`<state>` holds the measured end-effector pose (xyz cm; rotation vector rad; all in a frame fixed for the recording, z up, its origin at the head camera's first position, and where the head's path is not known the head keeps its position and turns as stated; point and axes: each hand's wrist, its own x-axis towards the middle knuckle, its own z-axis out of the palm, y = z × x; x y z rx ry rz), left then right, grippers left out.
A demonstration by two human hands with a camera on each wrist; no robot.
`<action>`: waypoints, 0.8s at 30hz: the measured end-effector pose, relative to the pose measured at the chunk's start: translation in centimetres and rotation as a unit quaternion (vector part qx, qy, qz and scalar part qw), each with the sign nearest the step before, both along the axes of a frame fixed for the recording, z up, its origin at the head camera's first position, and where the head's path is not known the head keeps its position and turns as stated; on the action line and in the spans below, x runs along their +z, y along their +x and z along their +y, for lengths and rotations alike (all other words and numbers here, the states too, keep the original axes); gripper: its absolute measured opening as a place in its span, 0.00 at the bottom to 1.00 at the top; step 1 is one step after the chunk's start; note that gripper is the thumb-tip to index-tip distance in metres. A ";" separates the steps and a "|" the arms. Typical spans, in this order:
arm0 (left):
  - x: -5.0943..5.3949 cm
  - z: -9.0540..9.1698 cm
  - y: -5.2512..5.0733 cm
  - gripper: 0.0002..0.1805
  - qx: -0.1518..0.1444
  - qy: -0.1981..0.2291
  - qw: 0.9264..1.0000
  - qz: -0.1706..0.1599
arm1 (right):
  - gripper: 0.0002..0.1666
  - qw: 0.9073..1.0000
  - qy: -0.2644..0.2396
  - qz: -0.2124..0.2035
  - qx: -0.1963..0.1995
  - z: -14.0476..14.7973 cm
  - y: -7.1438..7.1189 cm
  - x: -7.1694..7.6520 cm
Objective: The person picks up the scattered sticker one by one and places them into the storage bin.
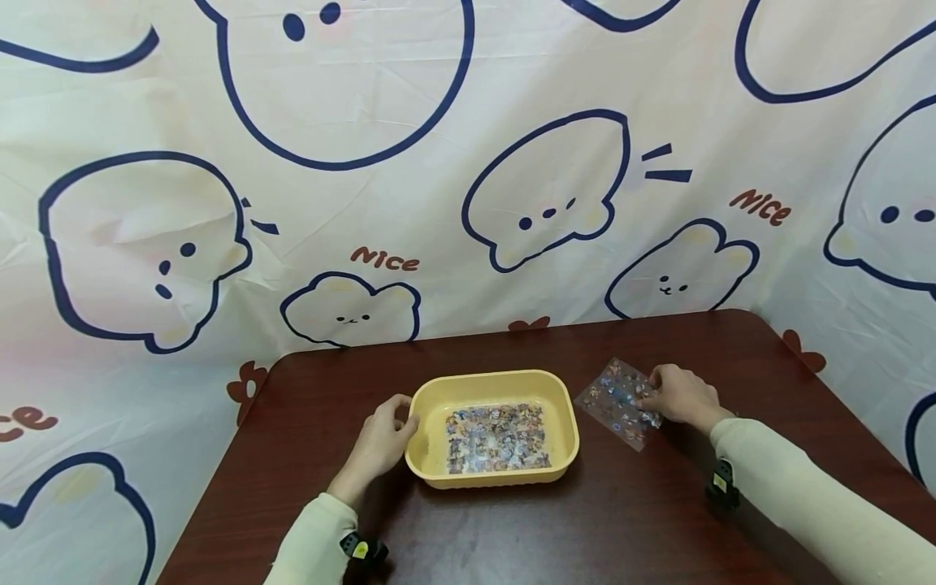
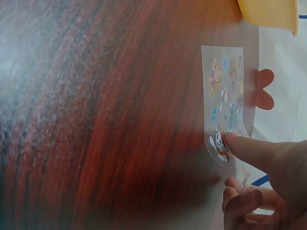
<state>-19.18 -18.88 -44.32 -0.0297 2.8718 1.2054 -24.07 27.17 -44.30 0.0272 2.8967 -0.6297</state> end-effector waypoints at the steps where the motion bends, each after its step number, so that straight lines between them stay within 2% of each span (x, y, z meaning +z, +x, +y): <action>1: 0.0 0.0 0.0 0.17 0.000 0.000 1.000 0.000 | 0.21 1.000 0.000 0.000 0.000 0.0 0.0 -0.1; 4: 0.0 0.0 0.0 0.17 0.001 0.001 1.000 0.000 | 0.12 1.000 -0.004 0.001 0.002 0.2 0.0 -0.2; 7: 0.0 0.0 0.1 0.17 0.001 0.001 1.000 0.000 | 0.09 1.000 -0.012 0.007 0.002 0.4 0.0 -0.4; 24: 0.1 0.0 0.0 0.18 -0.001 0.002 1.000 -0.005 | 0.13 0.998 -0.052 0.028 0.020 1.6 0.6 -0.9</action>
